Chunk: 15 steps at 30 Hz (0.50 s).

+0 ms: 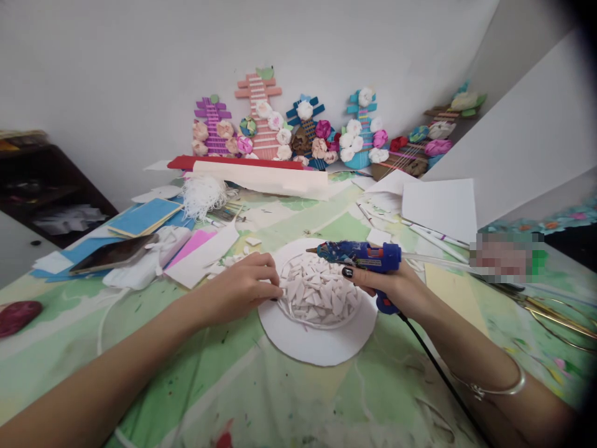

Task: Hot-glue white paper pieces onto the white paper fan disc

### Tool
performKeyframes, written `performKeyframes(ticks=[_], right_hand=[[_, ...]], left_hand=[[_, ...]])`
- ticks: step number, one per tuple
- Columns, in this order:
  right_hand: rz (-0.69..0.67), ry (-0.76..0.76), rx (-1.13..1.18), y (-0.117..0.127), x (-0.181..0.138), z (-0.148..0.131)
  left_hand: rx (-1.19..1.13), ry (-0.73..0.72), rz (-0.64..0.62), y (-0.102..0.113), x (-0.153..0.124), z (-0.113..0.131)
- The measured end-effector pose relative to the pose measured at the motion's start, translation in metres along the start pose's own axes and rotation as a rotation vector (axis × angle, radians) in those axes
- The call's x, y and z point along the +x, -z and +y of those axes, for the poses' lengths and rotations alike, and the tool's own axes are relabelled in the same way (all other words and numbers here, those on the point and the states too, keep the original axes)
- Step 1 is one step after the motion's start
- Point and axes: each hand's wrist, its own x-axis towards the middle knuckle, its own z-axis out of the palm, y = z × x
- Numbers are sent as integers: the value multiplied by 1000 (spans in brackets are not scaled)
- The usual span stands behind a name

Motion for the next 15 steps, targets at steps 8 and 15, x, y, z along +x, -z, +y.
performKeyframes(ticks=[8,15], right_hand=[[19,-19,20,1,1,2],[10,-23,14,1,1,4]], left_hand=[[-9,18,-17,0,3,8],[-17,44,-12,0,5,12]])
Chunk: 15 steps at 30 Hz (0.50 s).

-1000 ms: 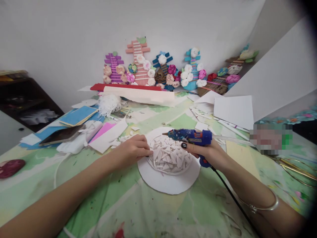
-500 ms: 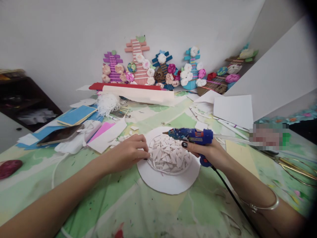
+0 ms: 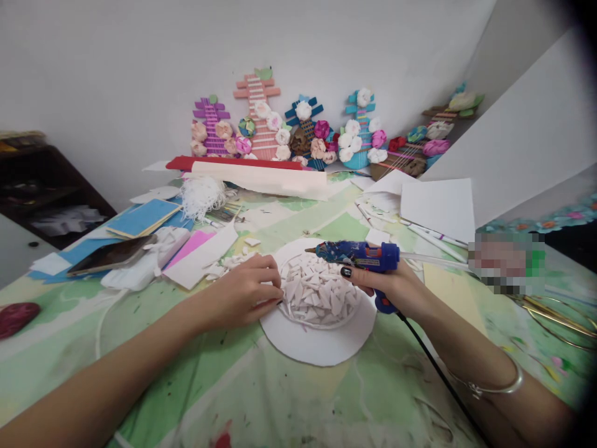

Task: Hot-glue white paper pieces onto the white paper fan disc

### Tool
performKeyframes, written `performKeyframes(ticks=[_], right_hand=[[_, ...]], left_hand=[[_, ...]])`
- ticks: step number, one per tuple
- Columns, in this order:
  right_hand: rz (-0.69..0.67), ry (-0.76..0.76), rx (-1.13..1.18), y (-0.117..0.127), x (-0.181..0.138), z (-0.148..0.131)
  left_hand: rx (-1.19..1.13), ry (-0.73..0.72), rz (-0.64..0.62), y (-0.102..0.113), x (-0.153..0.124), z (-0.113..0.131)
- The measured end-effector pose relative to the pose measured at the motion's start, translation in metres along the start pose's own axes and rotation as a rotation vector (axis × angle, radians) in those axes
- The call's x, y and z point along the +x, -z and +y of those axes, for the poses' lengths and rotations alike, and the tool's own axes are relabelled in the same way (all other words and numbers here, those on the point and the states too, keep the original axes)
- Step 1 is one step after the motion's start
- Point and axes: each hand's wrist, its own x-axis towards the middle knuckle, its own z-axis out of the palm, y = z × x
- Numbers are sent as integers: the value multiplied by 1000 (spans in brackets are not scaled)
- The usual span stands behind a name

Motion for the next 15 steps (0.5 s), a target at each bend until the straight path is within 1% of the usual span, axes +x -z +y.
performKeyframes(ticks=[2,3,7,9,10,15], right_hand=[[-2,0,-7,0,0,-1],[-5,0,-8,0,0,-1],[-5,16,-1,0,0,-3],[-3,27,-1,0,0,-3],[-2,31,-3,0,0,-3],[9,23,-55,-1,-1,-5]], left_hand=[[-46,13,20,-1,1,-1],[-77,32,52,-3,1,-1],[-140,178,293,-7,5,0],[-110,242,357,-9,7,3],[-95,257,355,-9,7,5],[-88,282,261,-11,9,10]])
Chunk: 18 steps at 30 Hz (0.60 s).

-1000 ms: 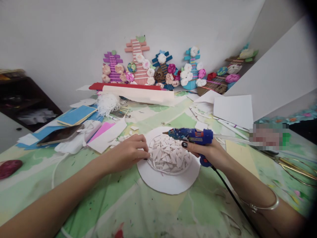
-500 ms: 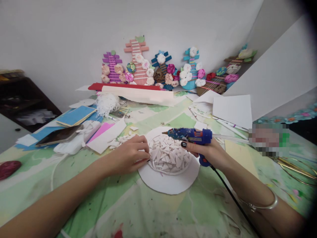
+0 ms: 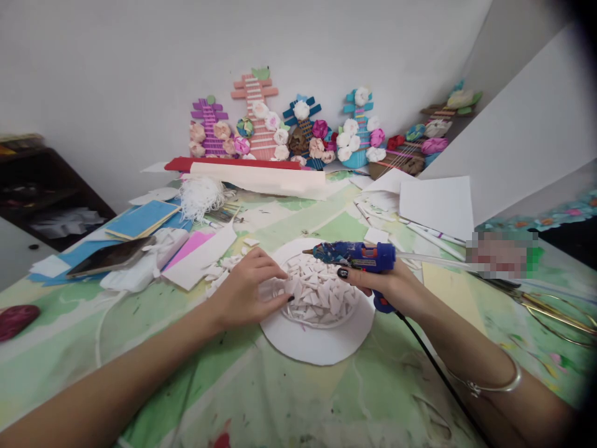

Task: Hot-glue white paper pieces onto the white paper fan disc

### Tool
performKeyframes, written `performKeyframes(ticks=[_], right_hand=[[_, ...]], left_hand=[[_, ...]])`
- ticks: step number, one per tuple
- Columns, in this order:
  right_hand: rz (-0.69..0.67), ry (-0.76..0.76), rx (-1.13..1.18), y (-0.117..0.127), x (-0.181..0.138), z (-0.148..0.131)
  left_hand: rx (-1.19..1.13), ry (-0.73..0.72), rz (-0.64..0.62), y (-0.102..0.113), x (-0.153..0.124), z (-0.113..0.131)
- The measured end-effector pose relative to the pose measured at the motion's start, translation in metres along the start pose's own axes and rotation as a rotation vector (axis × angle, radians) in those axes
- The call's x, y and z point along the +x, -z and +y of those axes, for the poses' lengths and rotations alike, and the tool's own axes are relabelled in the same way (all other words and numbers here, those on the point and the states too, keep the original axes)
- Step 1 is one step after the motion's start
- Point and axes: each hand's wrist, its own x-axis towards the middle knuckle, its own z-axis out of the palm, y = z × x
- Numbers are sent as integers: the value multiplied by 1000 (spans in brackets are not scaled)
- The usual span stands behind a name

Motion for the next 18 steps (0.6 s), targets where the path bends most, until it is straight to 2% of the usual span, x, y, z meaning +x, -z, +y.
performKeyframes(ticks=[5,12,18], right_hand=[[-4,-42,-27,-1,-2,-6],[-21,-8,1,-1,-3,-7],[-43,-3,3,-2,-3,-8]], left_hand=[[-19,39,-40,-3,2,3],[-94,260,-53,-6,2,1],[-100,344,-37,-10,2,-1]])
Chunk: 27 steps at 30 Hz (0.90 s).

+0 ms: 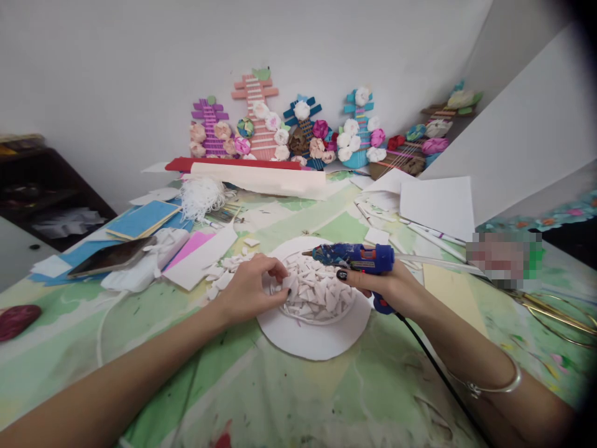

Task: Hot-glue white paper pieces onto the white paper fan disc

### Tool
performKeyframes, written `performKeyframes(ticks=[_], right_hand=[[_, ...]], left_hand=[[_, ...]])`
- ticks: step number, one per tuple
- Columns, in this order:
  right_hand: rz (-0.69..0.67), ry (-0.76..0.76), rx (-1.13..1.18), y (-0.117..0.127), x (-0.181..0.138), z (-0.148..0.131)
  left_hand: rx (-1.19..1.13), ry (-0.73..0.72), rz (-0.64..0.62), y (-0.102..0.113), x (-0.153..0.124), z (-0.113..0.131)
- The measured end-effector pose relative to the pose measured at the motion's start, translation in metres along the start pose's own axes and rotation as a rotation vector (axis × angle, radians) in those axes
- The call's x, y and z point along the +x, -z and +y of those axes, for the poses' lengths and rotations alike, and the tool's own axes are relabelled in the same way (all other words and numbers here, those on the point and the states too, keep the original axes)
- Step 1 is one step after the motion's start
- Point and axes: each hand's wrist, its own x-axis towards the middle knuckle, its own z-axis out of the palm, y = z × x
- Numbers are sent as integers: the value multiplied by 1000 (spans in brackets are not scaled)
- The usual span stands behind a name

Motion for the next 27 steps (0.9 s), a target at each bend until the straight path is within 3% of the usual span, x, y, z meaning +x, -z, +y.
performKeyframes(ticks=[10,14,19,27], right_hand=[[-4,80,-6,-1,2,0],[-40,-28,-65,1,5,6],[-177,-96,-69,-1,10,17],[-180,-146,-30,-10,11,21]], left_hand=[[-11,33,63,0,1,0],[-9,-6,59,0,1,-1],[-13,-50,44,1,0,-4],[-37,-90,52,3,-1,-4]])
